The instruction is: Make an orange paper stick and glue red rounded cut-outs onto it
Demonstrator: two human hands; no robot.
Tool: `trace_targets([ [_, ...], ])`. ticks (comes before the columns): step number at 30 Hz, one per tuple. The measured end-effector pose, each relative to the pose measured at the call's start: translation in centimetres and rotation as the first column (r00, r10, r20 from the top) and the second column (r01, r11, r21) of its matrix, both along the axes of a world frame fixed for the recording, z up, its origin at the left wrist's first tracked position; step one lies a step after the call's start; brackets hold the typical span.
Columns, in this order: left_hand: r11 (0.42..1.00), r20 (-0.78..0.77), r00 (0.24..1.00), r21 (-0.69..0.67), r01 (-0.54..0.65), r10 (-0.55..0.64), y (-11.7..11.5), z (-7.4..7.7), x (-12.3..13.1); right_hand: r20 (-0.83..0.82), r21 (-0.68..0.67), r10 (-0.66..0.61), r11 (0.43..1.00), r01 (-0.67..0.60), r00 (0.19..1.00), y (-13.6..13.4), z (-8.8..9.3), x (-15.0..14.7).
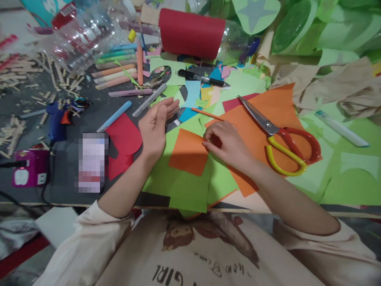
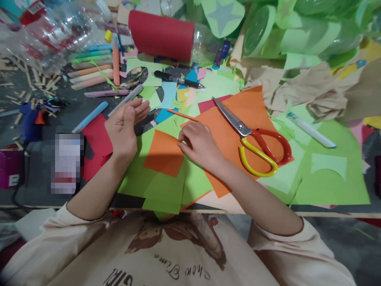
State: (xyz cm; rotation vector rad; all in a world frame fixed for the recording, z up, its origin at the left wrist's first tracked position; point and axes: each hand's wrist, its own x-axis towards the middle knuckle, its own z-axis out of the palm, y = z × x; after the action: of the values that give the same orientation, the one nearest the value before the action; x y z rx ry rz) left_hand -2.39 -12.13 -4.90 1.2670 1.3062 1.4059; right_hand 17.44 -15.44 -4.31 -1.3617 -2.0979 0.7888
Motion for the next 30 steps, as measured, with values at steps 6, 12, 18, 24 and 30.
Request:
trace_targets([
  [6,0.999,-0.031,0.999,-0.014,-0.04,0.039,-0.6,0.5,0.0,-0.372,-0.249,-0.061,0.968,-0.036,0.926,0.3,0.4,0.3],
  [12,0.995,-0.04,0.999,-0.1,0.032,-0.036,-0.5,0.7,0.0,-0.596,-0.351,-0.287,0.933,0.078,0.75,0.6,0.4,0.7],
  [18,0.991,0.011,0.992,-0.039,0.126,-0.126,-0.3,0.0,0.0,-0.62,-0.382,-0.356,0.915,0.127,0.699,0.9,0.5,0.7],
  [24,0.992,-0.04,0.993,0.045,0.117,-0.115,-0.5,0.5,0.1,-0.638,-0.384,-0.354,0.916,0.117,0.684,0.9,0.5,0.7],
  [30,0.995,-0.099,0.99,-0.003,0.101,-0.101,-0.8,1.2,0.2,-0.648,-0.379,-0.357,0.917,0.121,0.673,0.9,0.4,0.7],
])
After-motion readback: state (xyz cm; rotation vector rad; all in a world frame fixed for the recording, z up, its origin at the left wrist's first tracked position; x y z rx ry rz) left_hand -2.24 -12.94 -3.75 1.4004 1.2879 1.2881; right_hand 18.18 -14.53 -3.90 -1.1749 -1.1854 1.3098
